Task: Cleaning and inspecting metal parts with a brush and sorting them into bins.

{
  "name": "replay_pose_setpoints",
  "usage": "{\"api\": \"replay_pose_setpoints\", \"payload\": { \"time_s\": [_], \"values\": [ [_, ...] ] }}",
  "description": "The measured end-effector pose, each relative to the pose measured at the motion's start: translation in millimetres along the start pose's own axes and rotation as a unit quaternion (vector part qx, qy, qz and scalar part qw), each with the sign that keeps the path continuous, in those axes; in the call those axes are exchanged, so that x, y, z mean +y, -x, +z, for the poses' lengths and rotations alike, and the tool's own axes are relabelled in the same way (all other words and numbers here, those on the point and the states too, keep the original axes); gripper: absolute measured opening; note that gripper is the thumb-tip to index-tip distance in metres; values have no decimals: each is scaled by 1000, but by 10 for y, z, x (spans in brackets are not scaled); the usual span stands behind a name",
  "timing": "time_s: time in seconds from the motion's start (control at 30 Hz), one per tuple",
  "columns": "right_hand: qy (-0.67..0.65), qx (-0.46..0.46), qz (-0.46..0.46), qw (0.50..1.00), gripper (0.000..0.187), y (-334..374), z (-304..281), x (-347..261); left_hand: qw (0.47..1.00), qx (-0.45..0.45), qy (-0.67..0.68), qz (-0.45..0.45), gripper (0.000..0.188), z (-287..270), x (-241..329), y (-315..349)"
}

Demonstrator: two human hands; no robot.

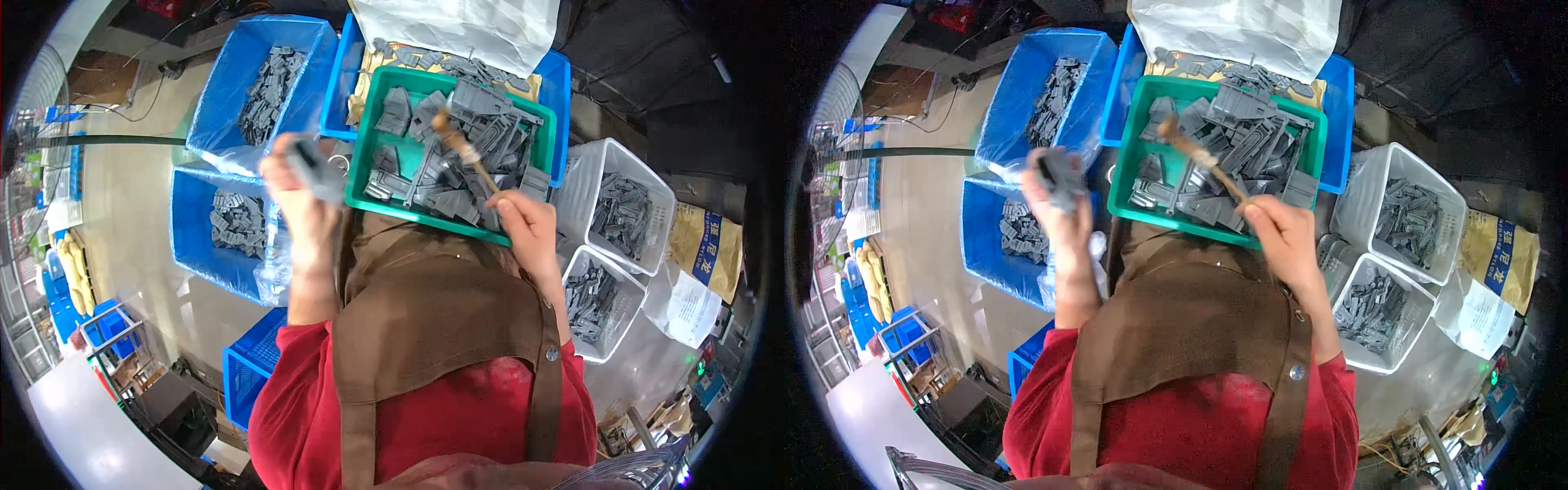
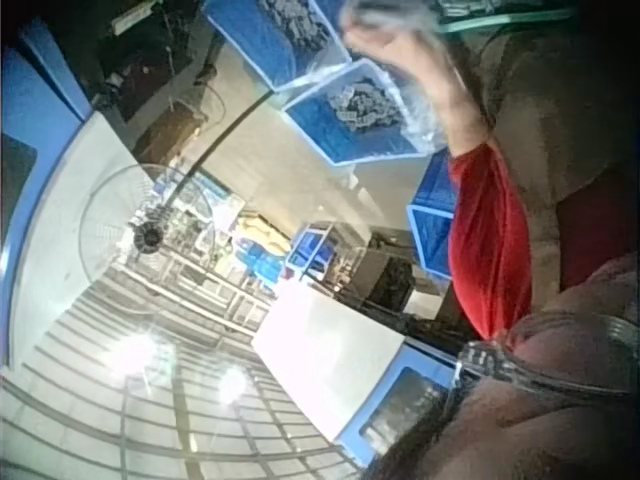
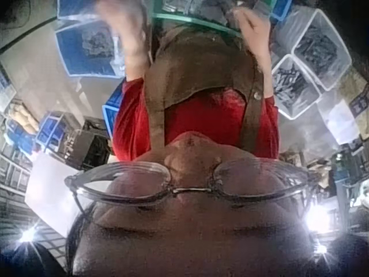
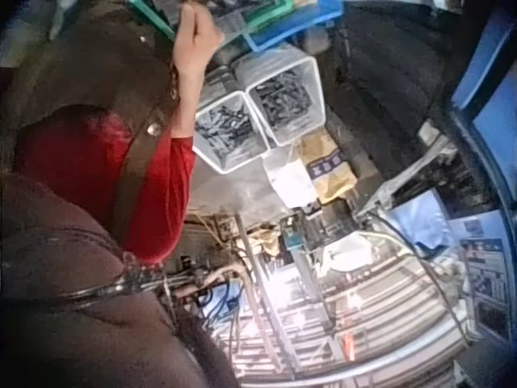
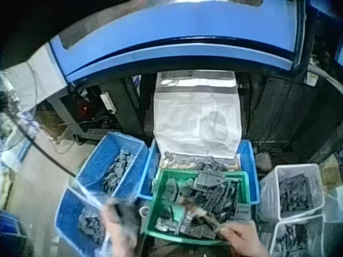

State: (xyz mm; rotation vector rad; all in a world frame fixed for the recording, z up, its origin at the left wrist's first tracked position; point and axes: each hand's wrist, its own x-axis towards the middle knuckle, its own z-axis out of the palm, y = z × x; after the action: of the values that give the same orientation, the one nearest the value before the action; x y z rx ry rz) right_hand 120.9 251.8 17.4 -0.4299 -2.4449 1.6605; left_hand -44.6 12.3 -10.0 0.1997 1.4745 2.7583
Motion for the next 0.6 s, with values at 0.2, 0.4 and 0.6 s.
{"api": "replay_pose_setpoints", "payload": {
  "time_s": [0.2,0.4,0.6],
  "values": [
    [-24,110,42,993,24,51,-256,191,850,200,-361,328,45,-2274,1007,-166],
    [-44,120,45,991,24,30,-300,174,586,65,-790,169,57,-2619,1009,211],
    [6,78,16,997,18,-20,-271,86,715,-283,-637,43,28,-45,-56,-81]
  ]
}}
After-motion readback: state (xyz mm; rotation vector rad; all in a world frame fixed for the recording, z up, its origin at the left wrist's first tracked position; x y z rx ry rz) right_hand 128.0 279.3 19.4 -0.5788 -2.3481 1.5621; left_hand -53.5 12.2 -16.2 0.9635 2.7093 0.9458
